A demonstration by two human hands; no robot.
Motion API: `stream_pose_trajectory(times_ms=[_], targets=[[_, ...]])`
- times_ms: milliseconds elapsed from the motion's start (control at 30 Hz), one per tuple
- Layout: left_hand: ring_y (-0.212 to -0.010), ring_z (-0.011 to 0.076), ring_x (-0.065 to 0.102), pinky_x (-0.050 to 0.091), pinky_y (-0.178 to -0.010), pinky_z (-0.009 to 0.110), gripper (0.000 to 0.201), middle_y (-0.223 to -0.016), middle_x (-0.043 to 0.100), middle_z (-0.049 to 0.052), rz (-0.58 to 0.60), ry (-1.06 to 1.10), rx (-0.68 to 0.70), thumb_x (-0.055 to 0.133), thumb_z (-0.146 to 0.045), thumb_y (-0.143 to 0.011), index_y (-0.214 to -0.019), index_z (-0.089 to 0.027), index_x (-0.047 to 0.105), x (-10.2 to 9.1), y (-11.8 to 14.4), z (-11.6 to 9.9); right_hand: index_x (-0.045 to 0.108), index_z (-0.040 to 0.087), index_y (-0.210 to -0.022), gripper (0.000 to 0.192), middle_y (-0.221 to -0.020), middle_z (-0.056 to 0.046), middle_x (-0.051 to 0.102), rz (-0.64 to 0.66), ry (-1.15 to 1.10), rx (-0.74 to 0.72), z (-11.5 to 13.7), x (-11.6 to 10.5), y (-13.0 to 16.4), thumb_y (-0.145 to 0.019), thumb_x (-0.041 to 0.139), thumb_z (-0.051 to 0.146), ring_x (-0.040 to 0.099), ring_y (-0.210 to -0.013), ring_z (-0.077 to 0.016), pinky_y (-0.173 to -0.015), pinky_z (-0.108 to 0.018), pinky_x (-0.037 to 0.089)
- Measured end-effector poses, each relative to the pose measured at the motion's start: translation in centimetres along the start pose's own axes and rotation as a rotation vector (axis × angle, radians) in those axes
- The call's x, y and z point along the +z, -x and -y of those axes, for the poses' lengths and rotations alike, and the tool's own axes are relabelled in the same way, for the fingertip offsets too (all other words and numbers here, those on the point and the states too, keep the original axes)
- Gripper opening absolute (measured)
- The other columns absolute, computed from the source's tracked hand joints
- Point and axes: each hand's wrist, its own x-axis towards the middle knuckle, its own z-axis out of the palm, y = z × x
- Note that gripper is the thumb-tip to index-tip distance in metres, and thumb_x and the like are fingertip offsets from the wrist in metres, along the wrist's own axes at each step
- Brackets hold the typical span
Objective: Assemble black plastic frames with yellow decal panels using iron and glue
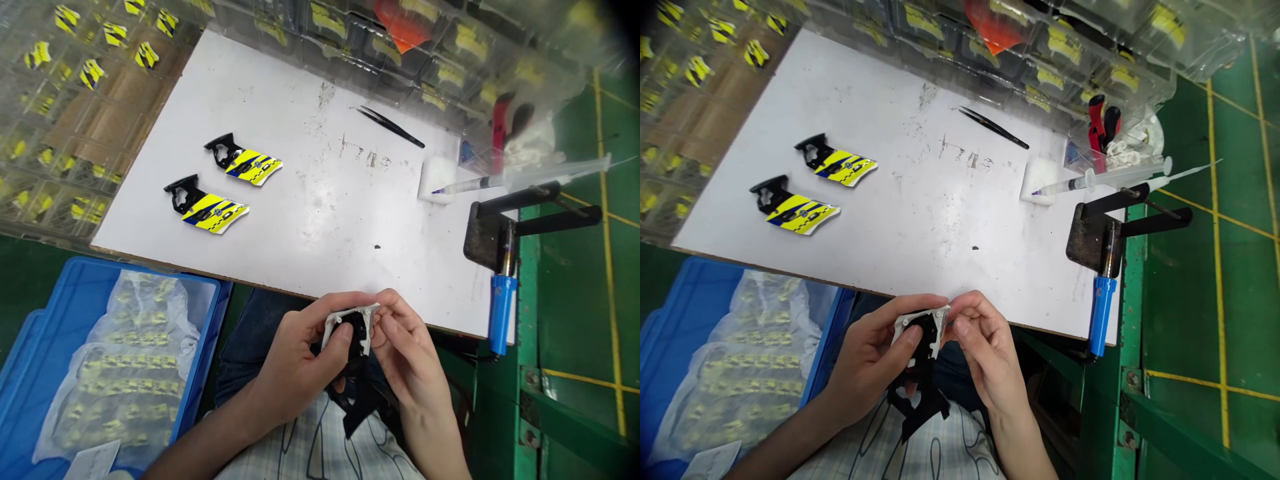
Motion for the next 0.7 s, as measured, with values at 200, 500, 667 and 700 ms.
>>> stream_pose_trajectory(times_ms=[200,500,667,700], targets=[[-0.04,0.0073,0.055,0.046,-0.041,0.015,0.035,-0.063,0.061,-0.004,-0.001,-0.039,0.022,0.049,-0.02,-0.097,-0.125,-0.026,0.071,0.05,-0.07,-0.22,0.073,0.026,-0.086,0.009,-0.068,0.004,0.053,-0.05,0.01,0.011,0.17,0.74,-0.44,-0.088,0.078,0.033,0.047,-0.057,-0.0087,-0.06,-0.016,0.051],[-0.035,0.008,0.052,0.042,-0.035,0.015,0.035,-0.054,0.055,-0.006,-0.024,-0.075,0.024,0.049,-0.021,-0.096,-0.122,-0.022,0.072,0.22,0.11,-0.32,0.069,0.024,-0.082,0.018,-0.069,0.005,0.051,-0.042,-0.076,0.074,-0.49,0.44,-0.63,-0.084,0.083,0.036,0.046,-0.056,-0.0064,-0.059,-0.012,0.049],[-0.034,0.0097,0.055,0.042,-0.034,0.017,0.037,-0.052,0.055,-0.006,-0.016,-0.119,0.03,0.048,-0.019,-0.096,-0.123,-0.023,0.072,0.17,0.07,-0.36,0.068,0.024,-0.082,0.019,-0.068,0.005,0.05,-0.046,-0.061,0.075,-0.53,0.46,-0.64,-0.083,0.083,0.037,0.046,-0.057,-0.0071,-0.059,-0.013,0.05],[-0.034,0.0099,0.055,0.042,-0.034,0.017,0.038,-0.051,0.055,-0.006,-0.014,-0.125,0.031,0.048,-0.018,-0.095,-0.124,-0.024,0.072,0.14,0.05,-0.34,0.068,0.024,-0.081,0.02,-0.068,0.004,0.05,-0.051,-0.053,0.073,-0.53,0.46,-0.65,-0.083,0.082,0.037,0.046,-0.057,-0.0075,-0.058,-0.013,0.049]])
